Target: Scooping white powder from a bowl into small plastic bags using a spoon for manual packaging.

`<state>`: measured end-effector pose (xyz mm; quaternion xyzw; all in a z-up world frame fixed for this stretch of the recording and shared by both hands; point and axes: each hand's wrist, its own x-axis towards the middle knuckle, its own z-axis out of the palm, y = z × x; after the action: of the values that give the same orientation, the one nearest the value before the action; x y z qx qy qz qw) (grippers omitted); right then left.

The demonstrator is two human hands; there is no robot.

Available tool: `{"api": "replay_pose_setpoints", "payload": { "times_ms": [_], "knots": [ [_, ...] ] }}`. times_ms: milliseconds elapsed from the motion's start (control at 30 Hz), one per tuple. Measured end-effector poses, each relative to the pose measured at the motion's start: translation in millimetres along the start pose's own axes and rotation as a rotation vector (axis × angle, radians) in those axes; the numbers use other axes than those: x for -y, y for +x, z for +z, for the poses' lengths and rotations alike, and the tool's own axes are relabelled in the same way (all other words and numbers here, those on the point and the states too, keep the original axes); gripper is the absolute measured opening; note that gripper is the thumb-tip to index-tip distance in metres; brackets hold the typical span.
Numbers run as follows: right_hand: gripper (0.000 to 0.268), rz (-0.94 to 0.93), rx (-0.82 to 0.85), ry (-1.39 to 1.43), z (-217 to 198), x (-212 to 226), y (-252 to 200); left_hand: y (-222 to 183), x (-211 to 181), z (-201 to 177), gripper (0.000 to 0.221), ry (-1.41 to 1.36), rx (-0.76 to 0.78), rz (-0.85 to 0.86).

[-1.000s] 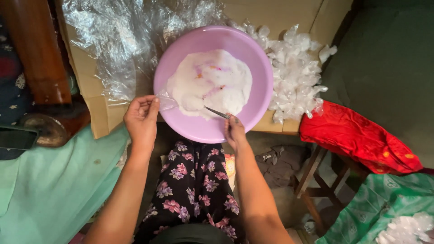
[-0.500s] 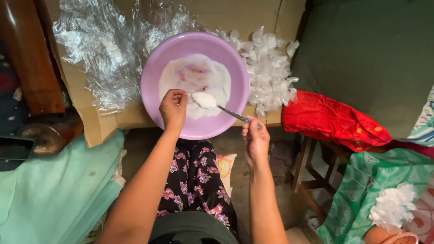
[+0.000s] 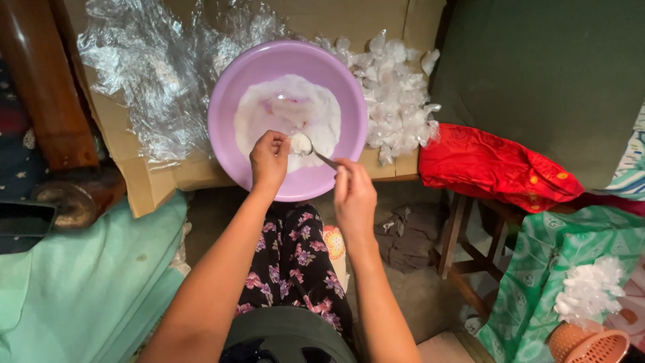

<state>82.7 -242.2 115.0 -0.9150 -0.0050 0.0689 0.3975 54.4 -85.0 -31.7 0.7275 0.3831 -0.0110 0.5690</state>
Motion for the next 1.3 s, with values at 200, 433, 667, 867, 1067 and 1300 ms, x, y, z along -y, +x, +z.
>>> {"api": "replay_pose_setpoints", "payload": {
  "times_ms": [200,433,667,867,1067,1300],
  "knots": [
    [0.017,-0.313,0.046,-0.396,3.2,17.0,-10.6,-3.1,5.1,3.8,0.006,0.052,-0.118,0.065],
    [0.019,0.211,-0.055,0.279,-11.8,-57.7,14.7,-5.9,44.6,-1.6,0.009,0.087,-0.231,0.022],
    [0.027,0.932,0.165,0.659,77.7,-204.9,33.1,-24.8,60.8,-28.0,0.014,-0.154,-0.196,-0.362],
    [0.100,0.361,0.261,0.146,145.9,-221.9,26.3,-33.0,37.4,-31.9,0.024,-0.337,-0.202,-0.536],
    [0.024,-0.160,0.610,0.108,137.2,-60.7,17.5,-51.3,3.3,-43.4,0.021,-0.283,-0.105,-0.455],
    [0.019,-0.310,0.649,0.200,68.5,22.1,0.0,-64.6,10.0,-57.5,0.083,0.069,0.010,0.086]
  ]
}}
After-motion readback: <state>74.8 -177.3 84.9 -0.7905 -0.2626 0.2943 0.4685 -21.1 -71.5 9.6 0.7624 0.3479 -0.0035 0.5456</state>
